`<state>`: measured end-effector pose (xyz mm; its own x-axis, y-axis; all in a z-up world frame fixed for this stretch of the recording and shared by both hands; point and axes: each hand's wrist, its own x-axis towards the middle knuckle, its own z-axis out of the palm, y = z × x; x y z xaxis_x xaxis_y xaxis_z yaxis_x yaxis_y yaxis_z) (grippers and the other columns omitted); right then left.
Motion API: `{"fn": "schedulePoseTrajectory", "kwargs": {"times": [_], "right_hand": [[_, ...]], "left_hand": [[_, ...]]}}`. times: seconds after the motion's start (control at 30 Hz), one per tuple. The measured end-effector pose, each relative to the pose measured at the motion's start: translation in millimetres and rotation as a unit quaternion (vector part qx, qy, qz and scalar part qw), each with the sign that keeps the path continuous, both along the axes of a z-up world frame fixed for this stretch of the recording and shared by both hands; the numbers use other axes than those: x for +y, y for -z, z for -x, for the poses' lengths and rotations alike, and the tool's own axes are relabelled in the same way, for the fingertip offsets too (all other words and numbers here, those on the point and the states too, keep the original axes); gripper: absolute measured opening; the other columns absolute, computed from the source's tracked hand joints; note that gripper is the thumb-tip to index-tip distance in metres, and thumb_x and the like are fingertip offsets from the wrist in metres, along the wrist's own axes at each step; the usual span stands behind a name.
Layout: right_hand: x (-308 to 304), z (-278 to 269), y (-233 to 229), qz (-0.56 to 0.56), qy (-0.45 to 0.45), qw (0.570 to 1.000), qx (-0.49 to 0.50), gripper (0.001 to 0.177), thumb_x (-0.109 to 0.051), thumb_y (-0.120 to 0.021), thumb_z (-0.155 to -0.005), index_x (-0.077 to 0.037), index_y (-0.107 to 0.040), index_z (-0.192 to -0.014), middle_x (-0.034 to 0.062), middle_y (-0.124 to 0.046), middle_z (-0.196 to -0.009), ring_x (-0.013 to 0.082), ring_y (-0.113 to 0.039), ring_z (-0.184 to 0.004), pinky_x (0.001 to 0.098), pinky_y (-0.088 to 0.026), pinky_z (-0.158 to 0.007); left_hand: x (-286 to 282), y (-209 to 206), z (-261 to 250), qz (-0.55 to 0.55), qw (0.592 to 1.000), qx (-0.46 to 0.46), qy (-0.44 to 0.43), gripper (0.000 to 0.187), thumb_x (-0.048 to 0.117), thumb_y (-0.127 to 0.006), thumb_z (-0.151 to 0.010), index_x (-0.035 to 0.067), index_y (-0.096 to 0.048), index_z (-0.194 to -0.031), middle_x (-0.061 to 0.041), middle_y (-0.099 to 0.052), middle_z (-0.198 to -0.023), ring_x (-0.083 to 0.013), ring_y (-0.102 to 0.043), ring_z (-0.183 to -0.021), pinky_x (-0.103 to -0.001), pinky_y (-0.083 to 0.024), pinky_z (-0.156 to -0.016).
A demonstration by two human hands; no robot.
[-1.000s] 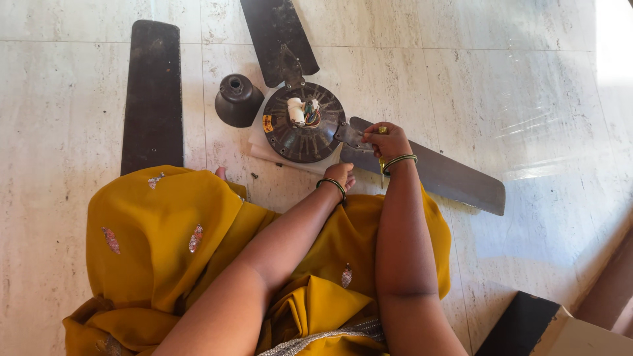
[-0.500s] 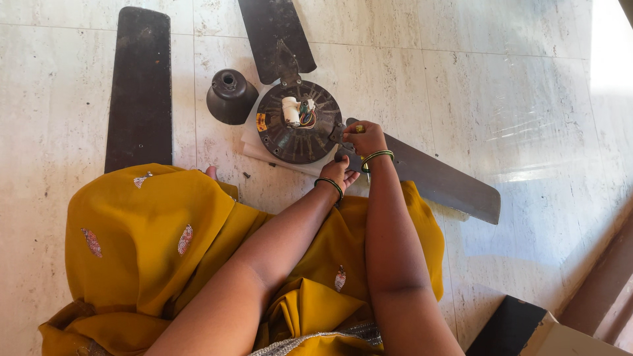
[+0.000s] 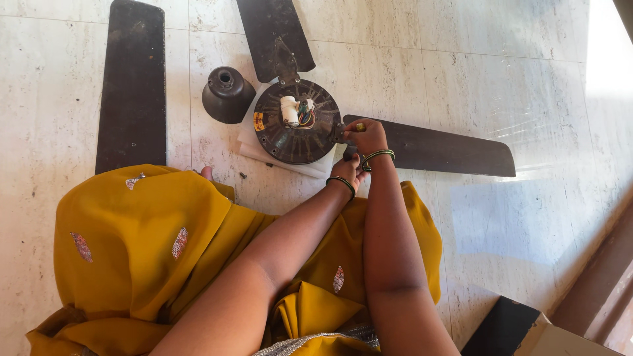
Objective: The person sits on the floor and uses a screwdriver to adjust the wiring inside the ceiling fan motor housing. They then reattach the fan blades to the motor.
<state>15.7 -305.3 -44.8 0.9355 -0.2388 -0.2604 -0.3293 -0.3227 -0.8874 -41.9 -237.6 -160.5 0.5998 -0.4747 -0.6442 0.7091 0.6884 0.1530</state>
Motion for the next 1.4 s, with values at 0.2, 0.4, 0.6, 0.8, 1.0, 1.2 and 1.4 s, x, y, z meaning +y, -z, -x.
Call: {"fn": "schedulePoseTrajectory", "kwargs": {"times": [0.2,0.4,0.6,0.8,1.0,1.2,1.4], "right_hand": [[13,3,-16,0.064,-0.011,0.995,0.074,0.011,-0.003,-0.081,-0.078,-0.003,-0.077,-0.089,0.004,-0.075,-0.078,0.0093,-0.065,-0.064,0.0283,-0.052,-0.054],[22,1,-18,0.139,-0.007,0.989,0.053,0.012,-0.009,-0.082,-0.075,-0.008,-0.079,-0.087,0.004,-0.077,-0.079,0.0104,-0.07,-0.069,0.0293,-0.057,-0.063],[32,-6,-17,0.264,-0.051,0.962,0.044,0.013,-0.014,-0.084,-0.072,-0.014,-0.081,-0.085,0.0109,-0.077,-0.085,0.0245,-0.075,-0.082,0.036,-0.059,-0.079],[40,-4,-23,0.296,-0.045,0.953,0.056,0.012,-0.016,-0.081,-0.073,-0.015,-0.08,-0.085,0.0114,-0.078,-0.089,0.0302,-0.075,-0.089,0.04,-0.058,-0.083],[38,-10,-18,0.267,-0.026,0.958,0.104,0.016,-0.021,-0.084,-0.072,-0.014,-0.078,-0.085,0.0112,-0.078,-0.09,0.0299,-0.075,-0.09,0.04,-0.058,-0.084],[37,-9,-10,0.236,0.004,0.966,0.102,0.017,-0.02,-0.087,-0.069,-0.014,-0.08,-0.083,0.0105,-0.078,-0.086,0.0249,-0.076,-0.083,0.0362,-0.06,-0.079],[37,-10,-8,0.213,0.011,0.972,0.102,0.017,-0.017,-0.088,-0.069,-0.011,-0.079,-0.083,0.0079,-0.078,-0.081,0.0198,-0.075,-0.078,0.0345,-0.059,-0.075]], "left_hand": [[1,-6,4,-0.003,0.999,-0.049,0.012,0.023,0.008,-0.057,-0.1,0.009,-0.055,-0.123,-0.005,-0.063,-0.112,-0.0193,-0.066,-0.1,-0.042,-0.056,-0.094],[1,-13,6,0.007,0.997,-0.065,-0.028,0.024,0.0,-0.058,-0.098,0.006,-0.054,-0.12,-0.007,-0.063,-0.108,-0.0187,-0.065,-0.096,-0.04,-0.056,-0.091],[4,-13,8,0.016,0.998,-0.059,-0.029,0.025,0.0,-0.058,-0.098,0.007,-0.058,-0.121,-0.003,-0.064,-0.106,-0.0139,-0.064,-0.093,-0.032,-0.055,-0.085],[10,-14,3,-0.01,0.998,-0.059,-0.004,0.021,0.004,-0.053,-0.097,0.009,-0.059,-0.116,-0.005,-0.066,-0.104,-0.0152,-0.065,-0.088,-0.032,-0.056,-0.08],[21,-20,3,-0.042,0.997,-0.058,0.039,0.01,0.01,-0.057,-0.1,0.009,-0.059,-0.11,-0.004,-0.059,-0.096,-0.0172,-0.061,-0.083,-0.035,-0.056,-0.075],[36,-13,-2,-0.082,0.992,-0.056,0.083,0.011,0.009,-0.052,-0.101,0.005,-0.053,-0.112,-0.01,-0.061,-0.108,-0.0261,-0.067,-0.096,-0.042,-0.061,-0.09],[41,-11,-1,-0.038,0.994,-0.074,0.075,0.036,-0.003,-0.049,-0.093,0.001,-0.054,-0.128,-0.016,-0.063,-0.119,-0.0303,-0.069,-0.106,-0.045,-0.061,-0.095]]}}
